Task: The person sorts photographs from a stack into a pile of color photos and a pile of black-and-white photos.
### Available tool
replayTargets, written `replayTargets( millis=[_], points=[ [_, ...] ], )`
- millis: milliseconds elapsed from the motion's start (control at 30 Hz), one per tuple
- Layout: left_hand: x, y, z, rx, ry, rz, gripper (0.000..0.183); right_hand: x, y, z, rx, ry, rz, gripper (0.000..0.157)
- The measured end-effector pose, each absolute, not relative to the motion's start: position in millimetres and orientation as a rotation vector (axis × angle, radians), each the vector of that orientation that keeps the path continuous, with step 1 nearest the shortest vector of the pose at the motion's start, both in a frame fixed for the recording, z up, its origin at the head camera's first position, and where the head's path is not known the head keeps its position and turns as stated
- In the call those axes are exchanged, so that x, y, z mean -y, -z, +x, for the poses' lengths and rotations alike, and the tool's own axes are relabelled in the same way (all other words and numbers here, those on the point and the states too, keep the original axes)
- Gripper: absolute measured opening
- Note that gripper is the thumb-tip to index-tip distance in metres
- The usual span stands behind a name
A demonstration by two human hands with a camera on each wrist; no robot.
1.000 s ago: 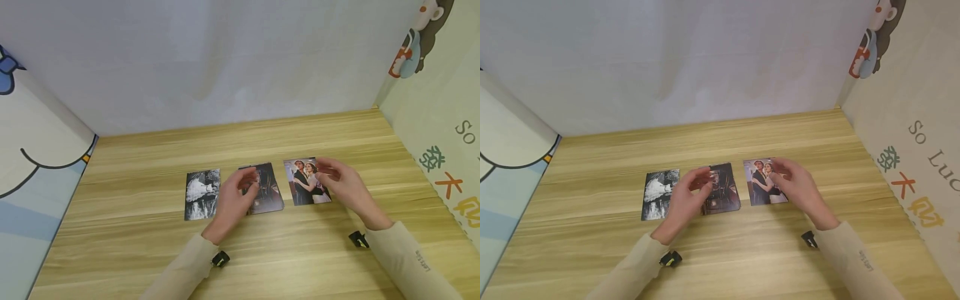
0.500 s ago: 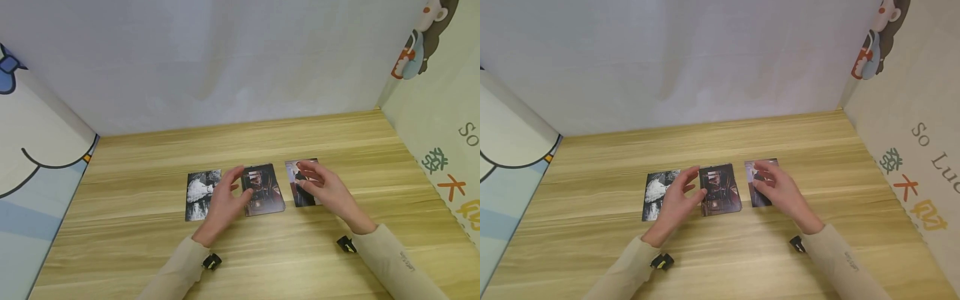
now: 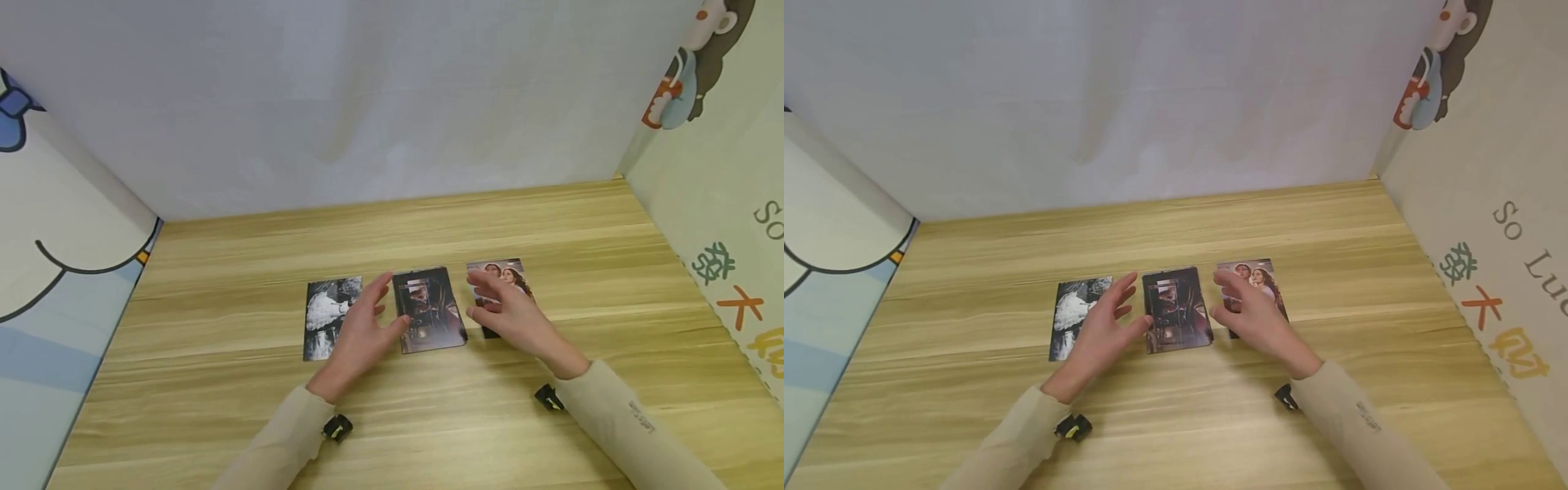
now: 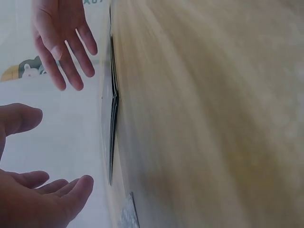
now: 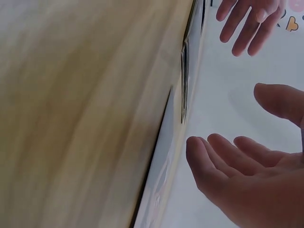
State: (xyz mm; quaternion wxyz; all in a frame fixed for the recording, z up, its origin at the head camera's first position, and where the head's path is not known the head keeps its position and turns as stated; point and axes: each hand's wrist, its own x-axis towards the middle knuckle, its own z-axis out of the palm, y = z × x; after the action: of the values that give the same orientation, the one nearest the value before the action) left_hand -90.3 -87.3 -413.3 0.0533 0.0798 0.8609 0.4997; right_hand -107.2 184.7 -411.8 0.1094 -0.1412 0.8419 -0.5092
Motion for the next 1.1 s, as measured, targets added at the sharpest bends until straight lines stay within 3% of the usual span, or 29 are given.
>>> replayTargets(
  millis=[1100],
  points=[
    [87.1,414.0,-96.1,-2.515,-1.298,0.181,0.087,-163.8,413.9,-115.8,-2.428,1.336,-0.404,0.057]
  ],
)
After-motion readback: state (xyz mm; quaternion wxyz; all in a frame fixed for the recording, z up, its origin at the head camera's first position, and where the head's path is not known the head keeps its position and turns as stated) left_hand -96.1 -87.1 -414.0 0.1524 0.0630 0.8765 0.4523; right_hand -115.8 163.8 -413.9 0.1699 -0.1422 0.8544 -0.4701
